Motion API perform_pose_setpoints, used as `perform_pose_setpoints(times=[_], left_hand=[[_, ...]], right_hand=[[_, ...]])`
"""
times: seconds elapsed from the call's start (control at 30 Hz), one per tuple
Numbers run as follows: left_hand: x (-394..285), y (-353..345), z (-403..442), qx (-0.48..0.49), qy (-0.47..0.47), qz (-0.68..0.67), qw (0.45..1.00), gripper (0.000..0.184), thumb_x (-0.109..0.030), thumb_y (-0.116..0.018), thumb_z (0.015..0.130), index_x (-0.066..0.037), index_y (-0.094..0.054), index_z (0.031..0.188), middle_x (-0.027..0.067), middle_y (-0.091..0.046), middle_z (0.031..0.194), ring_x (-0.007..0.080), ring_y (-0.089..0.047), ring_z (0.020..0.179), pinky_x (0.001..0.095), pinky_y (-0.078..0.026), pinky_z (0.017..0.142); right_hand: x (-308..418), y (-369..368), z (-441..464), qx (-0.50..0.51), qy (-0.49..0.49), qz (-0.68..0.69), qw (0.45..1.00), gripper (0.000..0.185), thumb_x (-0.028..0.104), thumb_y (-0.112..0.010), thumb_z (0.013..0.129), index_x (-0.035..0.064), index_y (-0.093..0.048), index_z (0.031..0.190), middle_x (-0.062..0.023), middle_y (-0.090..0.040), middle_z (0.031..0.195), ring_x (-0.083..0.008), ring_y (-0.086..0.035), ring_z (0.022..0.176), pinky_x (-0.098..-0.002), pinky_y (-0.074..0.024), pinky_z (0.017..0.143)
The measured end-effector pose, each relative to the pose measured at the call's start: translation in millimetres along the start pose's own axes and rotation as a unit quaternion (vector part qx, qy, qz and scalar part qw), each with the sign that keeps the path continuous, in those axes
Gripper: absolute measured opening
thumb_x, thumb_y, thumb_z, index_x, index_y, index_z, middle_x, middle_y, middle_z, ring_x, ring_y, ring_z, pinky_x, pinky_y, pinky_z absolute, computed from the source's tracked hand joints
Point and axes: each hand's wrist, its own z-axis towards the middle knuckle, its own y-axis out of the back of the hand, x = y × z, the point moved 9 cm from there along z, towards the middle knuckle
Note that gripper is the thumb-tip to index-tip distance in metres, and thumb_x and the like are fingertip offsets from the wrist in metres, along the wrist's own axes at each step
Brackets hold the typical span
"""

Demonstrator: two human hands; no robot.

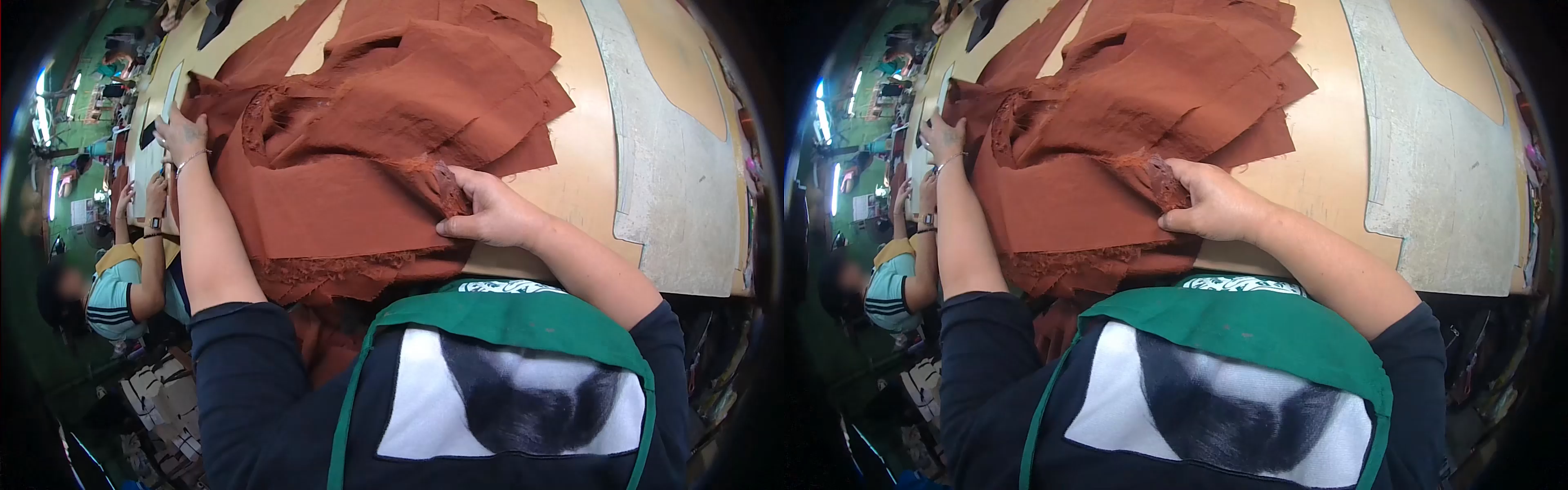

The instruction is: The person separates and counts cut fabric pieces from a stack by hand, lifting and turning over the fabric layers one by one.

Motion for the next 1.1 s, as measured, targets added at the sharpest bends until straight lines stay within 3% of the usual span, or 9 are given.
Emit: perform_pose_setpoints(times=[0.03,0.1,0.17,0.2,0.27,0.4,0.5,0.6,1.1], left_hand=[[-19,25,1,-0.068,-0.016,0.030,0.997,0.038,-0.027,-0.067,0.073,-0.006,-0.060,0.104,0.0182,-0.049,0.117,0.0331,-0.049,0.106,0.0467,-0.040,0.087],[-54,86,3,-0.094,-0.126,-0.185,0.970,0.035,-0.023,-0.067,0.075,0.000,-0.059,0.100,0.0163,-0.056,0.105,0.0282,-0.055,0.097,0.0408,-0.044,0.083],[-90,151,-30,0.089,0.024,-0.481,0.872,0.026,-0.018,-0.064,0.078,0.001,-0.060,0.096,0.0138,-0.061,0.088,0.0228,-0.059,0.083,0.0337,-0.047,0.075],[-115,194,-55,0.080,-0.020,-0.509,0.857,0.013,-0.012,-0.063,0.079,-0.001,-0.061,0.086,0.0104,-0.059,0.073,0.0187,-0.057,0.066,0.0266,-0.046,0.062],[-161,245,-104,0.100,-0.177,-0.516,0.832,0.012,-0.010,-0.070,0.072,-0.004,-0.059,0.072,0.0073,-0.057,0.070,0.0197,-0.052,0.058,0.0282,-0.041,0.051],[-205,236,-180,0.306,-0.107,-0.618,0.716,0.028,-0.018,-0.075,0.066,-0.001,-0.055,0.077,0.0099,-0.052,0.074,0.0264,-0.051,0.070,0.0343,-0.043,0.062],[-208,246,-189,0.283,-0.125,-0.599,0.739,0.033,-0.023,-0.075,0.065,-0.001,-0.054,0.077,0.0104,-0.050,0.076,0.0267,-0.050,0.072,0.0350,-0.043,0.066],[-207,251,-189,0.258,-0.161,-0.573,0.761,0.035,-0.023,-0.077,0.065,-0.002,-0.053,0.079,0.0068,-0.049,0.078,0.0153,-0.046,0.063,0.0252,-0.039,0.053],[-203,238,-196,0.305,-0.075,-0.542,0.779,0.013,-0.008,-0.064,0.075,0.001,-0.054,0.071,0.0075,-0.050,0.075,0.0147,-0.050,0.064,0.0237,-0.042,0.056]], right_hand=[[1,2,0,0.003,-0.001,-0.004,1.000,0.057,0.005,-0.068,0.071,-0.0003,-0.043,0.121,-0.0048,-0.053,0.106,-0.0133,-0.047,0.098,-0.0274,-0.0372,0.089],[1,3,3,0.004,0.042,0.017,0.999,0.046,0.012,-0.068,0.073,0.0002,-0.048,0.112,-0.0057,-0.056,0.097,-0.0139,-0.051,0.091,-0.0274,-0.0407,0.082],[-1,2,6,0.015,0.043,0.104,0.994,0.039,0.019,-0.067,0.077,0.0010,-0.051,0.108,-0.0046,-0.057,0.093,-0.0128,-0.052,0.087,-0.0267,-0.0421,0.079],[-4,-1,7,0.027,0.019,0.180,0.983,0.037,0.022,-0.066,0.079,0.0015,-0.051,0.107,-0.0029,-0.056,0.092,-0.0113,-0.051,0.086,-0.0261,-0.0419,0.079],[-6,-3,4,0.048,-0.019,0.235,0.971,0.031,0.030,-0.058,0.087,0.0039,-0.054,0.103,0.0022,-0.054,0.088,-0.0065,-0.048,0.080,-0.0235,-0.0416,0.073],[-12,-6,9,0.049,-0.009,0.285,0.957,0.028,0.033,-0.054,0.089,0.0063,-0.056,0.096,0.0039,-0.053,0.080,-0.0048,-0.047,0.070,-0.0198,-0.0400,0.060],[-1,-3,4,0.038,-0.003,0.257,0.966,0.026,0.032,-0.054,0.089,0.0070,-0.057,0.094,0.0051,-0.052,0.078,-0.0036,-0.045,0.067,-0.0187,-0.0380,0.057],[-11,-3,8,0.037,-0.001,0.259,0.965,0.028,0.033,-0.056,0.087,0.0065,-0.057,0.094,0.0047,-0.051,0.075,-0.0033,-0.044,0.063,-0.0195,-0.0354,0.051],[-5,-1,4,0.010,0.021,0.181,0.983,0.028,0.034,-0.058,0.086,0.0060,-0.057,0.088,0.0062,-0.043,0.065,-0.0039,-0.033,0.055,-0.0218,-0.0260,0.044]])
